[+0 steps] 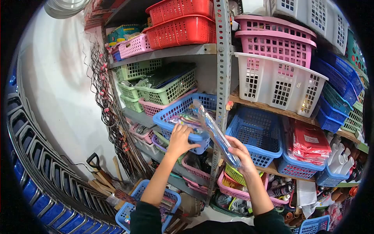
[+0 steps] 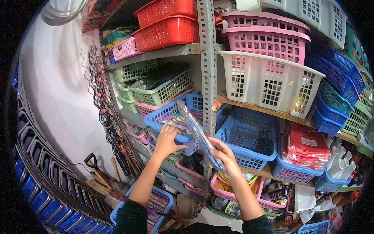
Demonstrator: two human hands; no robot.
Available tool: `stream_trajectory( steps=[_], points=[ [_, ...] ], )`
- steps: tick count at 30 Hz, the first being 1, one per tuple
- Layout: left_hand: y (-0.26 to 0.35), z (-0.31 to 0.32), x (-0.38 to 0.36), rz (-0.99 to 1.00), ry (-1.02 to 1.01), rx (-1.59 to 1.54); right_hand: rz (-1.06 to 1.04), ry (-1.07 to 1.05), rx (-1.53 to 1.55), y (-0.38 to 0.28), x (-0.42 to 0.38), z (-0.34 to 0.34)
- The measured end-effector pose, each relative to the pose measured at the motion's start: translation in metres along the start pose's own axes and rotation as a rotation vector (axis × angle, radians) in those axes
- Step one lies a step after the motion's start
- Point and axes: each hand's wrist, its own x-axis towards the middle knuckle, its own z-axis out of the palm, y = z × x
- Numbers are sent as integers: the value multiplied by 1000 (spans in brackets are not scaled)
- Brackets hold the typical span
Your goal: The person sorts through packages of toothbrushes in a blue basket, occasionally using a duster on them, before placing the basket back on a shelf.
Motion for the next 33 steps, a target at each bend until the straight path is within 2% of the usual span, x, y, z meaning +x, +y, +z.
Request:
stream_trajectory(
  steps=[2,7,13,17,20,22,23,25,26,29,30,33],
  points=[
    [0,-8,-11,37,60,-3,0,-4,-30,-4,4,-2],
    [-1,-30,-45,17,23,-47,-21,-37,-153,-24,18,5],
    [3,-53,-89,54,83,-47,-17,-114,-222,-24,51,20],
    [0,-61,-118,-13,-23,-43,-35,-205,-402,-11,96,35],
    [-4,-61,-135,3,38,-57,-24,-322,-580,-3,130,51],
    [-2,-65,-141,10,53,-59,-225,-351,-1123,17,156,52],
    [-2,-67,-142,4,55,-56,-225,-358,-1122,28,165,54],
    [-1,-70,-145,8,56,-52,-266,-385,-1444,47,175,65],
    [-1,-71,-146,-1,57,-49,-200,-402,-1536,55,178,68],
    [-1,-74,-144,8,51,-80,-134,-501,-1635,84,190,63],
    [0,-74,-143,11,67,-81,-94,-606,-1629,79,188,64],
    [-1,-75,-144,7,76,-87,-12,-749,-1563,93,204,50]
  ],
)
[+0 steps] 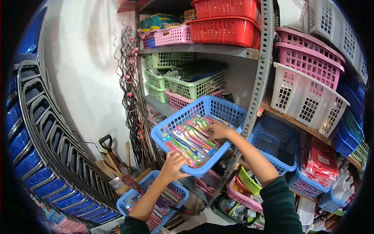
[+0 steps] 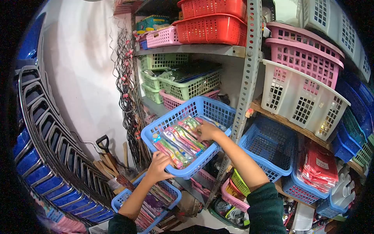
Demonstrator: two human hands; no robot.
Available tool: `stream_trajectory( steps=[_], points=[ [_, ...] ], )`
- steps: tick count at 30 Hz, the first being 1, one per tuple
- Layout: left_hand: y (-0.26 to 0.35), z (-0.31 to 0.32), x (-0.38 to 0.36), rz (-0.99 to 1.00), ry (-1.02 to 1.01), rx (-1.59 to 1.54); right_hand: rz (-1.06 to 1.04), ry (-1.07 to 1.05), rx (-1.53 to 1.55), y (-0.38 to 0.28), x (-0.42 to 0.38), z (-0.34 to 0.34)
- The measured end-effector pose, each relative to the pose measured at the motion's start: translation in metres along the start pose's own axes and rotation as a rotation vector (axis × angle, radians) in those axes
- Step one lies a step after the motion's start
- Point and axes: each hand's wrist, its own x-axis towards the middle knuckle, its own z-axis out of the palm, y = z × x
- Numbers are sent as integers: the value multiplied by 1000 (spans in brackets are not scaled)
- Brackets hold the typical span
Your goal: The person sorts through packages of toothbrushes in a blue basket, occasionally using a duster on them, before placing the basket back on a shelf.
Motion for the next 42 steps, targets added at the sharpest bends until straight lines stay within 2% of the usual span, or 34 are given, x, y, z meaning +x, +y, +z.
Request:
stream_trajectory(
  steps=[5,11,13,14,15,17,18,20,22,27,32,34,36,37,38,40,41,42],
  points=[
    [-1,-1,5,4,-14,-23,-23,-68,-90,24,14,11],
    [-1,-4,13,-3,-17,-12,58,-182,-213,-2,-3,-3],
    [1,-7,20,21,1,-20,147,2,-272,-33,-30,-13],
    [3,-10,25,24,7,-15,76,186,-113,-51,-48,-11],
    [4,-12,30,27,1,-27,-80,318,20,-60,-54,-2],
    [2,-13,39,33,-5,-38,-201,437,198,-104,-83,6],
    [0,-11,43,41,-10,-15,-176,372,171,-121,-97,4],
    [-4,-6,54,57,-19,1,-313,683,-57,-145,-122,15],
    [-9,0,65,73,-34,-33,-296,775,-187,-145,-126,20],
    [-13,30,86,105,40,-6,-224,831,-266,-108,-112,28],
    [-24,63,112,70,-14,-33,-144,838,-373,-77,-99,31],
    [-27,77,123,91,51,-43,-107,849,-356,-67,-94,32],
    [-31,91,133,92,52,-29,-45,950,-344,-57,-89,32],
    [-31,97,137,85,56,-31,46,844,-248,-54,-89,32],
    [-32,104,141,79,61,-33,51,844,-249,-48,-85,34],
    [-33,115,149,68,48,-47,68,998,-326,-37,-77,35],
    [-34,120,152,65,47,-23,143,909,-291,-33,-77,37],
    [-33,124,153,61,46,3,144,907,-290,-31,-77,37]
  ],
)
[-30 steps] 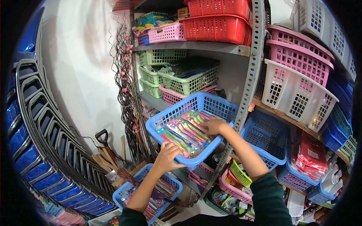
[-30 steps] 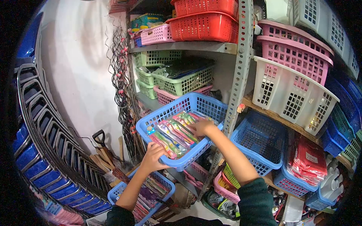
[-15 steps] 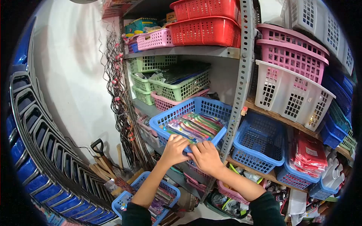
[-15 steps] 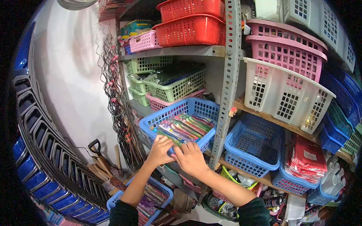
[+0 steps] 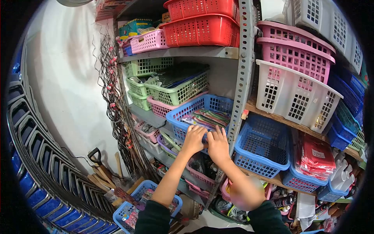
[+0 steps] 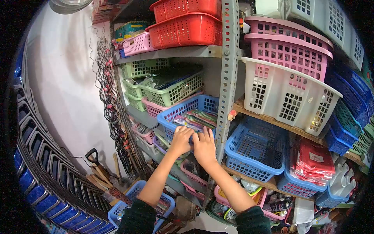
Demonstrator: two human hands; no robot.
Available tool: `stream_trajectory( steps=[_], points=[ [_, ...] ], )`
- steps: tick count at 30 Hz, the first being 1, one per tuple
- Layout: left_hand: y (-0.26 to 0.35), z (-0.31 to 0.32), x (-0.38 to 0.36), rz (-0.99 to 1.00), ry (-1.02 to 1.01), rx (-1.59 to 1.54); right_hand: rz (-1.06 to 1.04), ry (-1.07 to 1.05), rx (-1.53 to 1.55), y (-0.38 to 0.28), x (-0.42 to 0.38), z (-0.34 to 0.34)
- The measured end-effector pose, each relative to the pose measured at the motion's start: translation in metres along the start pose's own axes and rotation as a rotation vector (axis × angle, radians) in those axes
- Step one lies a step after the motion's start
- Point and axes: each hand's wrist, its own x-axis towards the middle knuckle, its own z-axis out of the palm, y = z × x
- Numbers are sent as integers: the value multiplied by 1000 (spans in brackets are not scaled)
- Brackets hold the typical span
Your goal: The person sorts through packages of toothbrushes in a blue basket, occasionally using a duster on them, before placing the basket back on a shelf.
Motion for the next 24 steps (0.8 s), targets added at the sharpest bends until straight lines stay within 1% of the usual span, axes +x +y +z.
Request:
stream_trajectory(
  steps=[2,3,4,5,6,8,9,10,12,14,15,16,17,18,19,20,21,23,24],
  points=[
    [3,9,1,-11,16,-8,42,67,-21,4,1,3],
    [6,11,1,-52,32,4,74,-32,-25,5,1,1],
    [10,12,0,-95,45,18,73,-35,-19,3,0,-1],
    [13,12,-5,-155,-35,-11,87,-21,-46,1,-2,-3],
    [22,8,-9,-162,-40,-7,100,-7,-71,-3,-4,-5],
    [41,-2,-19,-198,66,-34,101,-31,-85,-9,-14,-5],
    [44,-1,-34,-244,21,-141,144,-40,-13,-17,-19,-11],
    [51,-5,-49,-275,33,-117,184,-53,61,-25,-26,-13],
    [63,-8,-90,-354,30,-217,145,-43,184,-41,-46,-12],
    [81,-13,-142,-439,49,-215,132,-109,469,-61,-75,6],
    [89,-16,-166,-524,21,-242,167,-144,619,-74,-93,20],
    [98,-16,-196,-562,26,-225,207,-307,733,-87,-109,32],
    [103,-14,-228,-670,0,-229,216,-481,811,-98,-133,52],
    [110,-15,-256,-782,-22,-230,176,-565,915,-111,-156,73],
    [121,-20,-281,-824,-13,-205,182,-685,968,-124,-180,92],
    [131,-27,-303,-942,-56,-207,187,-804,1019,-139,-199,107],
    [139,-34,-322,-1060,-98,-212,164,-839,1044,-153,-212,112],
    [151,-47,-360,-1114,-80,-125,226,-1060,1121,-179,-232,119],
    [156,-53,-375,-1128,-74,-62,205,-1094,1137,-192,-242,125]
  ],
)
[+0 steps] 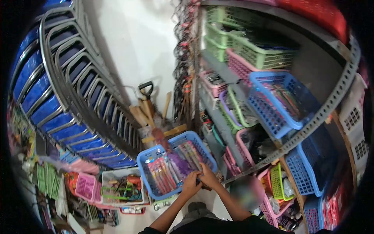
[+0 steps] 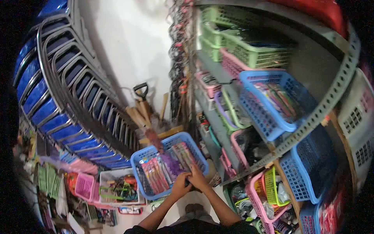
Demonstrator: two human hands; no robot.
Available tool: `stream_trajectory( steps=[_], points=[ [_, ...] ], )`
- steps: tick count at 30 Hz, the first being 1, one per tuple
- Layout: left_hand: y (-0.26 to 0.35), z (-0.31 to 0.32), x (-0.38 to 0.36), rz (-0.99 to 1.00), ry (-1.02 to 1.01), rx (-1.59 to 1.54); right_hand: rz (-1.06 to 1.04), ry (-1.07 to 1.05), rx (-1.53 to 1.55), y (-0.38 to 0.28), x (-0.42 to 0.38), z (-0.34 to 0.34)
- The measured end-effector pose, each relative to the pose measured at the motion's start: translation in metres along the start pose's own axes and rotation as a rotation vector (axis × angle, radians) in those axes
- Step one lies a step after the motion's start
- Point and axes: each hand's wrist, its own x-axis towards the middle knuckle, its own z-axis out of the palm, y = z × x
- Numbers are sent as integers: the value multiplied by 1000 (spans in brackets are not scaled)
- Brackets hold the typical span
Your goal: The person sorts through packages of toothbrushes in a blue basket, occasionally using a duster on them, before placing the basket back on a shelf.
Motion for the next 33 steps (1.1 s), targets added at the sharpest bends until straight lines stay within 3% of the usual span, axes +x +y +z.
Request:
stream_trajectory(
  steps=[4,7,8,12,15,18,19,24,30,33],
  points=[
    [-24,-25,-28,-170,118,8,24,-171,-59,3,14,48],
    [-41,-31,-42,-216,181,28,-75,83,-269,21,20,81],
    [-45,-33,-44,-234,205,33,-71,69,-269,29,22,85],
    [-51,-33,-50,-305,184,32,161,48,-78,34,26,80],
    [-60,-22,-49,-326,169,13,26,261,-140,38,20,65],
    [-74,-6,-39,-309,128,1,21,334,-149,40,13,42],
    [-73,-3,-34,-307,121,-6,164,272,-126,24,9,27],
    [-81,17,0,-360,37,-147,109,342,-219,64,-4,1],
    [-116,53,52,-605,32,-224,91,449,-246,53,-26,-29],
    [-127,72,74,-589,148,107,136,428,-197,62,-35,-37]
  ],
)
